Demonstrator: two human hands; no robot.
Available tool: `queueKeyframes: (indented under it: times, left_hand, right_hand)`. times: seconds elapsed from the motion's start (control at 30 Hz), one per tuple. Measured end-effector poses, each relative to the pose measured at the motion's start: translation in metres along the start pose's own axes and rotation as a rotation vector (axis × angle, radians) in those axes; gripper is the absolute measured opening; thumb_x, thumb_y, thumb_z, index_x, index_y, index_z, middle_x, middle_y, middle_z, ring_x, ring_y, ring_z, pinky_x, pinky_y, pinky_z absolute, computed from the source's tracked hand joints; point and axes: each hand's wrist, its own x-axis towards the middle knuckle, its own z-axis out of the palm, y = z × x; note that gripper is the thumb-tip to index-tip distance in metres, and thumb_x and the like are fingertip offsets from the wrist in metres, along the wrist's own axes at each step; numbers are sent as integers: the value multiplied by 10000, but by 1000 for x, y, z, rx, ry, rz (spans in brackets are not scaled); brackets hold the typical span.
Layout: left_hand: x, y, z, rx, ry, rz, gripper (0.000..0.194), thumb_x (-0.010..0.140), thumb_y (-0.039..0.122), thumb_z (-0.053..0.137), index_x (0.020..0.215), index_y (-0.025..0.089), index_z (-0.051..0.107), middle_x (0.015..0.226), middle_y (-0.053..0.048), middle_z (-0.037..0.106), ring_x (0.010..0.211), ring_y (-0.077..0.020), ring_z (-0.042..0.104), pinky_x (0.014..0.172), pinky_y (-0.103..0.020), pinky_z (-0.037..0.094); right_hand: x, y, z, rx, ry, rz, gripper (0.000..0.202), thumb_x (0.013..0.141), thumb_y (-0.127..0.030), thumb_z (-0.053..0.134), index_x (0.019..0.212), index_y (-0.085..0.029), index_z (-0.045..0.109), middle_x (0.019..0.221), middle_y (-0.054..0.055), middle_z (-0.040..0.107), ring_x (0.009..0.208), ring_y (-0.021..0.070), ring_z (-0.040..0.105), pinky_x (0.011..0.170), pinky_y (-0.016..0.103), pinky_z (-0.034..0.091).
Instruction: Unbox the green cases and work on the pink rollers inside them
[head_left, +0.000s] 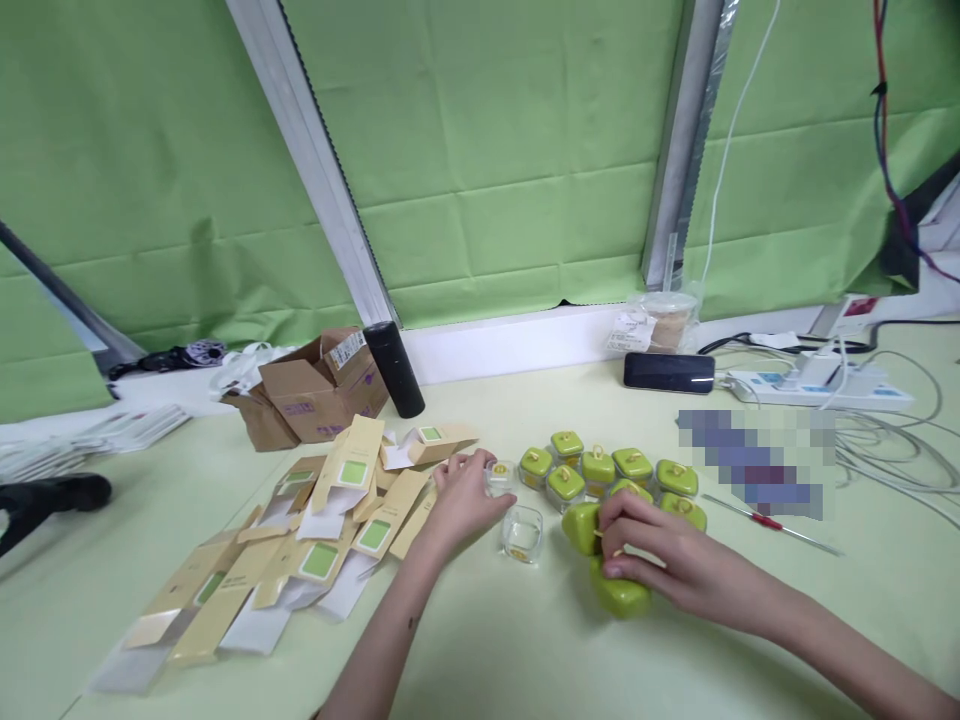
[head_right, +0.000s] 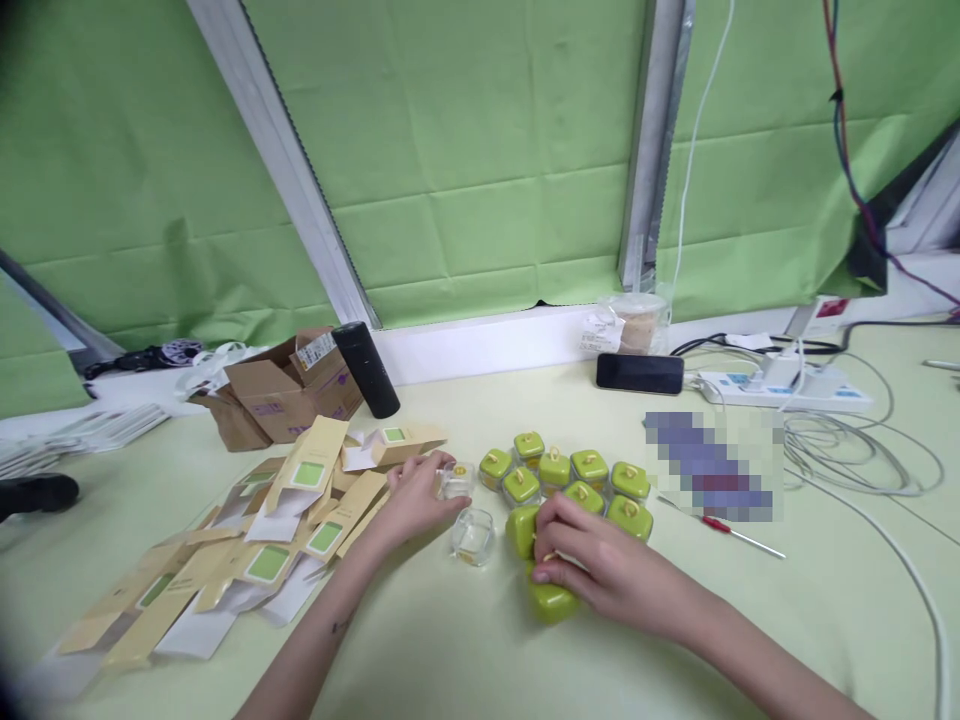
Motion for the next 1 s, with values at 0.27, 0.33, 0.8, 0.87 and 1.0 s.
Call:
queueKeyframes:
  times: [0.27, 0.33, 0.8, 0.87, 1.0]
  left_hand:
    - [8, -14, -6, 45, -158, 92, 607, 707, 544, 612, 1207, 216, 506, 1218, -112, 571, 1215, -344, 394, 1027, -489, 197]
    - [6, -10, -8, 52, -92, 151, 533, 799, 505, 529, 1246, 223, 464, 1285, -106, 518, 1246, -322, 355, 1039, -487, 177]
    - [-49, 49, 8, 10, -23, 483, 238, 867, 213, 428, 1082, 232, 526, 1136, -66, 565, 1132, -264, 431, 946, -468, 340]
    - [-46, 53, 8, -22, -62, 478, 224, 890, 248, 416, 1084, 234, 526, 1135, -62, 565, 1133, -259, 430, 949, -463, 344]
    - [-39, 83, 9, -96, -118, 535, 270, 888, 360, 456, 1126, 245, 512, 1145, -49, 562, 1136, -250, 427, 969, -440, 337]
  right_hand:
    - [4, 5, 7, -187, -166, -51, 133, 908, -234, 503, 877, -177, 618, 969, 68, 582, 830, 166, 583, 704, 274, 493]
    - [1, 1, 3, -186, -177, -60, 151, 894, -311, 542, 923, -199, 639, 990, 56, 594, 858, 169, 591, 742, 280, 493]
    - [-65, 109, -46, -785, 182, 549, 149, 785, -252, 565, 717, -186, 681, 769, 108, 637, 778, 293, 628, 655, 371, 467]
    - [-68, 115, -44, -782, 182, 570, 204, 792, -239, 529, 618, -205, 629, 697, 74, 643, 678, 250, 636, 561, 316, 445]
    - [-77, 101, -51, -757, 269, 667, 97, 763, -248, 511, 682, -226, 559, 532, -5, 598, 429, 175, 554, 396, 250, 342]
